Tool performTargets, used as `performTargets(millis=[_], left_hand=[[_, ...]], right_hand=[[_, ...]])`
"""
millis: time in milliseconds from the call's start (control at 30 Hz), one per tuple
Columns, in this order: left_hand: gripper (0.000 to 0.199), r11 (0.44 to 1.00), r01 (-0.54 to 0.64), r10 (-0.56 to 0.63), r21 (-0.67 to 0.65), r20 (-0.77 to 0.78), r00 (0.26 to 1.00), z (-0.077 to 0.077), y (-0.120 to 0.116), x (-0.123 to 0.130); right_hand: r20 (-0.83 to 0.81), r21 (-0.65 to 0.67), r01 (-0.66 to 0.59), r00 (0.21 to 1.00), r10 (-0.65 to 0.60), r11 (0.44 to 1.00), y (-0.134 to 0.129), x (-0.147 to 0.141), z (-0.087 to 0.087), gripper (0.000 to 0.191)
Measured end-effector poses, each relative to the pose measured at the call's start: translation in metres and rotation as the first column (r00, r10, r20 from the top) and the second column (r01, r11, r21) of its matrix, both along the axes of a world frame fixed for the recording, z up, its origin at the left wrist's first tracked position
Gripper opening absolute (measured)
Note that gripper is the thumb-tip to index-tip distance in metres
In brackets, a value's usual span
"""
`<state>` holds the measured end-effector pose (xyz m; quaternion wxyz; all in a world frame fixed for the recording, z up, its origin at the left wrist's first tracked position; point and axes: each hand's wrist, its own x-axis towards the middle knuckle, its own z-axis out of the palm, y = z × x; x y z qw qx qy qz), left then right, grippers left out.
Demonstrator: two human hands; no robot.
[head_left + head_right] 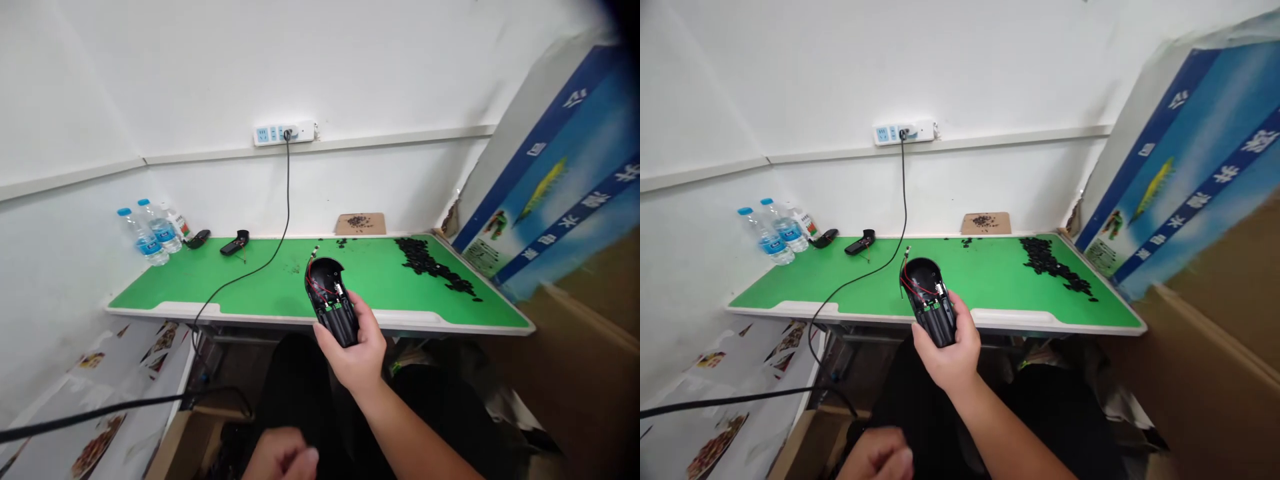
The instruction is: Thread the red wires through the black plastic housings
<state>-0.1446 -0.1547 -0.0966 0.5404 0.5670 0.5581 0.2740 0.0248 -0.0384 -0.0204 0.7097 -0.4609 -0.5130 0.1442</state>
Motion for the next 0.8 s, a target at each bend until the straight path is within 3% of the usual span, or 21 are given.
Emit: performTargets(millis=[33, 100, 133, 200, 367, 567, 667, 800], left_hand=[[0.044, 0.995, -0.087, 0.077, 0.051, 0.162, 0.984, 0.015, 0.009, 0.017], [0.039, 0.923, -0.363, 0.272, 0.124, 0.456, 0.847, 0.042, 0.032, 0.049], [0.042, 0.883, -0.446, 0.295, 0.148, 0.564, 0.771, 0.054, 0.045, 0.062], [0.053, 0.868, -0.467, 0.241, 0.166, 0.683, 0.690, 0.071, 0.069, 0.081], [0.050, 0.932, -0.329, 0.137, 0.153, 0.692, 0.709, 0.092, 0.092, 0.098], [0.042, 0.899, -0.413, 0.224, 0.142, 0.663, 0.715, 0.091, 0.089, 0.099], [0.039, 0.880, -0.458, 0.280, 0.129, 0.638, 0.717, 0.094, 0.091, 0.096], [0.040, 0.892, -0.453, 0.341, -0.003, 0.662, 0.667, 0.100, 0.093, 0.094]], right_hand=[[-0.011, -0.015, 0.005, 1.000, -0.005, 1.000, -0.005, 0.002, -0.002, 0.063], [-0.027, -0.072, 0.008, 1.000, -0.010, 0.997, -0.016, 0.003, -0.009, 0.065], [-0.034, -0.106, 0.004, 0.999, -0.008, 0.994, -0.022, 0.002, -0.013, 0.066], [-0.041, -0.147, -0.031, 0.999, 0.025, 0.989, -0.032, -0.001, -0.022, 0.066], [-0.075, -0.157, -0.166, 0.985, 0.156, 0.974, -0.049, 0.002, -0.034, 0.070], [-0.074, -0.144, -0.327, 0.945, 0.319, 0.934, -0.054, 0.014, -0.033, 0.068], [-0.068, -0.145, -0.456, 0.890, 0.451, 0.878, -0.054, 0.019, -0.033, 0.071], [-0.111, -0.184, -0.587, 0.809, 0.577, 0.788, -0.053, 0.023, -0.032, 0.068]])
